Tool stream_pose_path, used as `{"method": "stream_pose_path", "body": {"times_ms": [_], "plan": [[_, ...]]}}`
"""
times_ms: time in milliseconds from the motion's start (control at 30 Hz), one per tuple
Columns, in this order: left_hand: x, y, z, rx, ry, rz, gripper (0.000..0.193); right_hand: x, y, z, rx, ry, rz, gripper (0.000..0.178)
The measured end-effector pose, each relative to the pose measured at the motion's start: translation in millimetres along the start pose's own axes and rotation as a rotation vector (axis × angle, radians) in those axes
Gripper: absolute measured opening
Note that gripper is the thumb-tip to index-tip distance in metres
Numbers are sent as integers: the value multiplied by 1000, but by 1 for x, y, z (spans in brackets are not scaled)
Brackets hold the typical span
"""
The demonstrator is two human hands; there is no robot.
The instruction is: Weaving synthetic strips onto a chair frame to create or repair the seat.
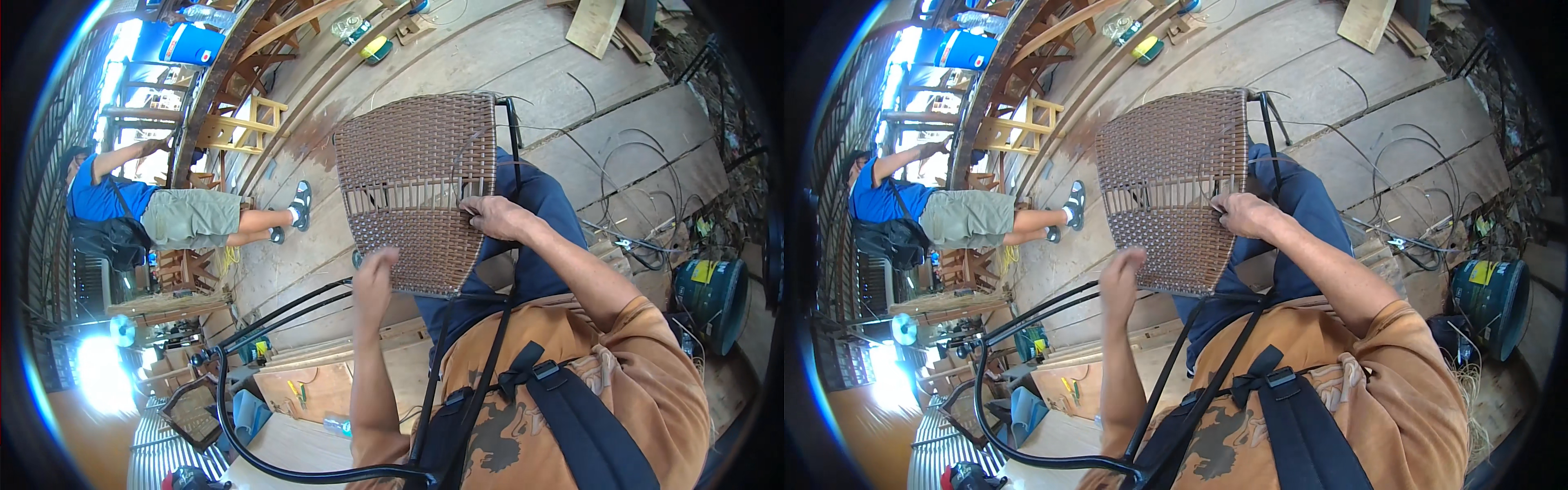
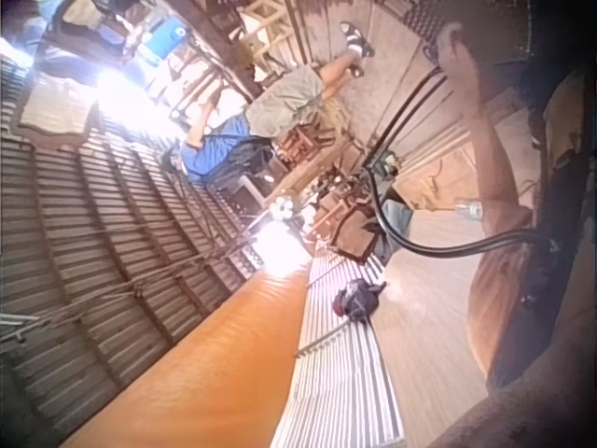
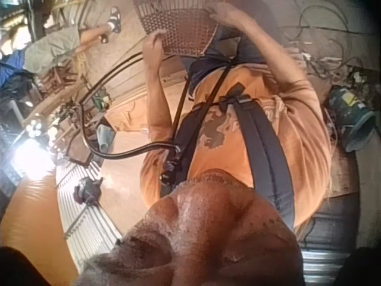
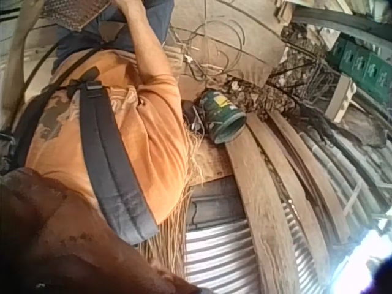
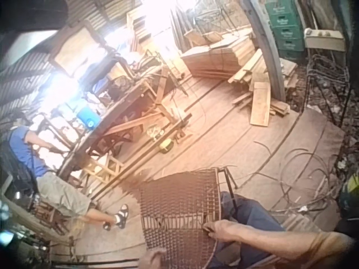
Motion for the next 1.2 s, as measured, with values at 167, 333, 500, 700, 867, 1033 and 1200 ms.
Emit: {"method": "stream_pose_path", "body": {"times_ms": [167, 333, 500, 700, 867, 1033, 1200], "plan": [[77, -74, 13, 389, -580, -146, 31, 4, -7, 0, -19, 63, -76, 38], [85, -86, 2, 384, -660, -178, 28, 4, 1, 1, 6, 60, -72, 39], [81, -84, 3, 429, -630, -136, 25, 4, -7, 5, 2, 68, -65, 37], [64, -95, 24, 424, -699, -37, 23, -41, 7, 16, 590, 37, 273, 28], [57, -120, 37, 340, -746, -81, 21, -59, 27, 40, 1276, -42, 465, 33], [64, -125, 32, 361, -708, -108, 21, -59, 35, 32, 1217, -4, 466, 34], [66, -130, 41, 349, -725, -92, 19, -96, 76, 53, 1301, 3, 758, 31]]}}
Point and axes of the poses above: each hand's wrist, its own x-axis towards the middle knuckle, its own y-axis out of the back of the hand, z = x × y, the point moved 9 cm from there along x, towards the middle knuckle, and after that the axes turned 10 degrees about -x, right-handed, at the moved point
